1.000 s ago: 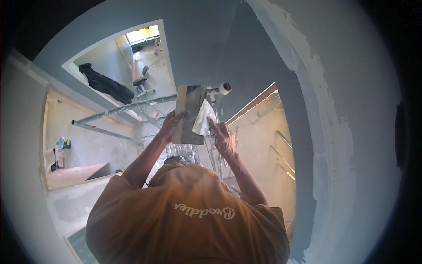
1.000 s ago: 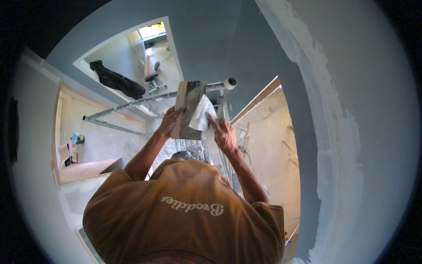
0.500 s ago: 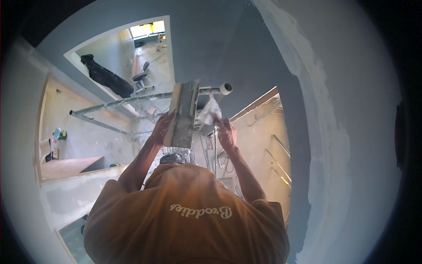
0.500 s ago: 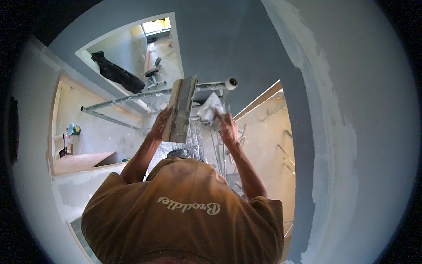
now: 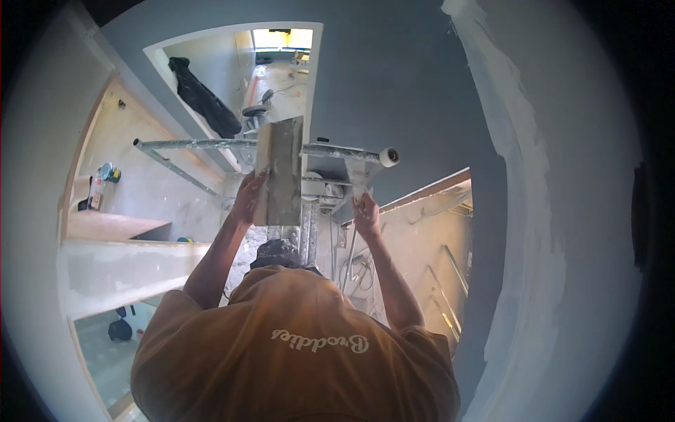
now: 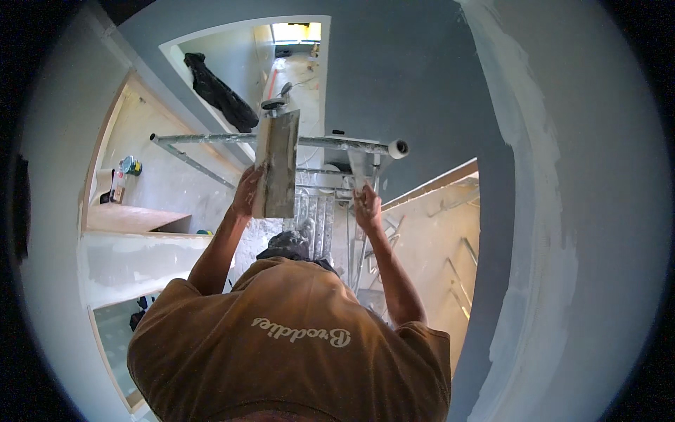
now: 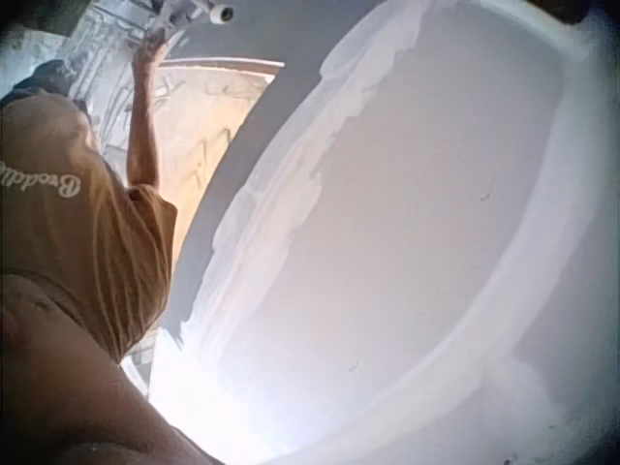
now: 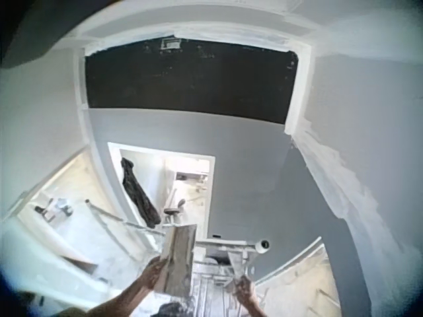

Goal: The person applies drywall tape and joint compound to a ceiling seam while standing on a scaffold, using their hands and a putty knife.

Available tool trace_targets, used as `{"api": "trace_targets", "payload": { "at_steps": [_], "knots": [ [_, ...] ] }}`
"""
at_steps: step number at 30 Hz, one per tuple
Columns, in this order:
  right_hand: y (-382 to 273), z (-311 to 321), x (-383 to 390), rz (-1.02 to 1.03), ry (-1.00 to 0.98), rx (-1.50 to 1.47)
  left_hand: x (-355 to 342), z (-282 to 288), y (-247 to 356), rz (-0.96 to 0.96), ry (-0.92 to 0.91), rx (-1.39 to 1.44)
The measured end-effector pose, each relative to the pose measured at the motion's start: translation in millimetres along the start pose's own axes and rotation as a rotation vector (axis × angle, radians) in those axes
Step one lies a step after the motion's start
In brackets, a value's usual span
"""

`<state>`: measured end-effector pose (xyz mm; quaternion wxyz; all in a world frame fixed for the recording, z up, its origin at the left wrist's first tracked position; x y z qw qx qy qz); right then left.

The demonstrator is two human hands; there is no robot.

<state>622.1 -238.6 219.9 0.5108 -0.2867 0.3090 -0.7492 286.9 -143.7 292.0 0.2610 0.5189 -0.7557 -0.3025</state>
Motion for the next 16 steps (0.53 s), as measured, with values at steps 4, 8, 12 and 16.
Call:
{"api": "trace_targets", "payload": {
  "at_steps": [4,8,12,16],
  "knots": [
    [-97,-1,4,-0.182,-0.414,-1.153,2,39,11,-0.140,0.079,-0.019],
    [-147,-12,-2,-0.232,-0.679,-1.313,-6,67,-4,-0.057,0.109,0.174],
    [-166,-28,-30,-0.101,-1.094,-1.233,-19,77,-8,0.011,0.065,0.146],
    [-155,-53,-84,-0.084,-1.269,-1.187,-38,118,-11,-0.164,-0.067,0.105]
  ]
}}
Point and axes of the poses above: each hand's wrist, its own x-axis away from the middle knuckle, its own z-axis out of the back of the hand, y = z × x, the point moved 5 cm from there along -x, towards the middle knuckle, and after that the axes turned 9 degrees about -z, right-handed, at the moved point
